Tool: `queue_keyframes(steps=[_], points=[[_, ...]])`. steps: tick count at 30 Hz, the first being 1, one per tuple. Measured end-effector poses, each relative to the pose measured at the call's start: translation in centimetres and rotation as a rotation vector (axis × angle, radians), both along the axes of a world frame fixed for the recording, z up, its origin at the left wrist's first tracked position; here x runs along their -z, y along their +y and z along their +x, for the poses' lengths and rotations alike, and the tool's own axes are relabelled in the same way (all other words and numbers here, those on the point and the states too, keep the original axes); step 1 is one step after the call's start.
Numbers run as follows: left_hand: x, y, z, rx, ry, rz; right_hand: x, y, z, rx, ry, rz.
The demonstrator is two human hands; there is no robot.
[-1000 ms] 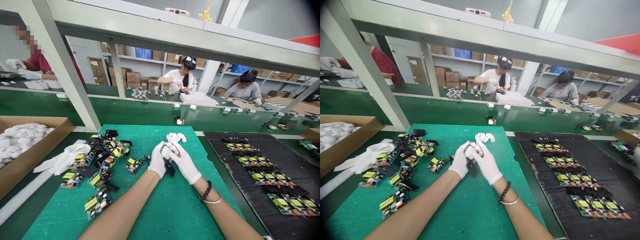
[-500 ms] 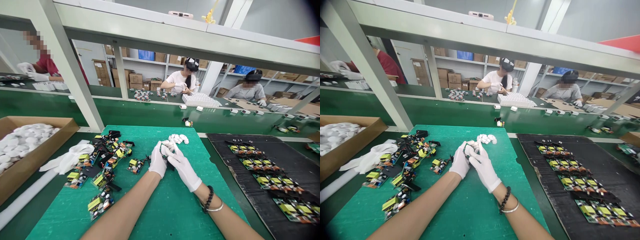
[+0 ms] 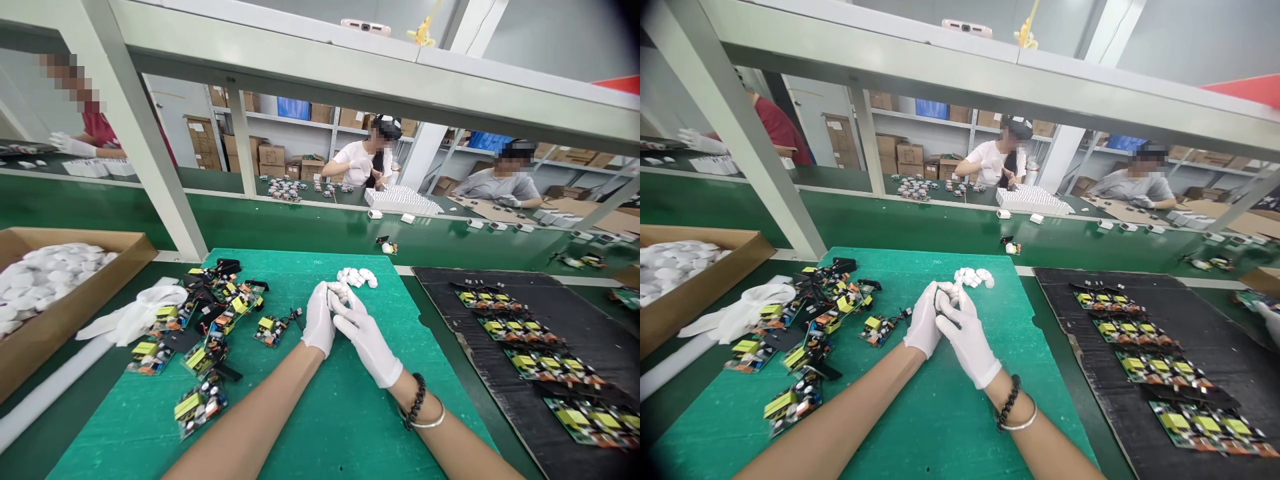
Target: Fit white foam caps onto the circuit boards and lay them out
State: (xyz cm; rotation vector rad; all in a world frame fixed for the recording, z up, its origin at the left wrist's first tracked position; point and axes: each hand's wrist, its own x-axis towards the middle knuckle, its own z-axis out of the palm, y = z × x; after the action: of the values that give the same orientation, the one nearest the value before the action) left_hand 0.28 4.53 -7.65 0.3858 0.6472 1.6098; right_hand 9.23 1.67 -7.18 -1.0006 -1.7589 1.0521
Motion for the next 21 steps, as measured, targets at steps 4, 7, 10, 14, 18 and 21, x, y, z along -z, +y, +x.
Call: queue_keyframes(steps=[4, 7, 10, 14, 18, 21], points=[[0.4, 0.1, 0.0, 0.008, 0.068, 0.04, -0.1, -0.4, 0.1, 0.058, -0.117, 0.14], [0.3, 0.0, 0.0, 0.021, 0.1, 0.039, -1.0, -1.3, -0.2, 0.095, -0.222, 0.287], [-0.1, -0.3, -0.1, 0.065, 0.107, 0.028, -2.5, -2.0, -0.6, 0.139, -0.352, 0.446], [-0.8, -0.3, -0.6, 0.231, -0.14, -0.095, -3.4, -1.3, 0.1, 0.32, -0.276, 0.485], [-1.2, -0.3, -1.0, 0.406, -0.283, -0.098, -1.7, 0.6, 1.1, 0.268, -0.002, 0.219], [-1.2, -0.6, -0.6, 0.481, -0.31, -0.109, 0.0, 1.8, 0.9, 0.044, 0.208, -0.015]])
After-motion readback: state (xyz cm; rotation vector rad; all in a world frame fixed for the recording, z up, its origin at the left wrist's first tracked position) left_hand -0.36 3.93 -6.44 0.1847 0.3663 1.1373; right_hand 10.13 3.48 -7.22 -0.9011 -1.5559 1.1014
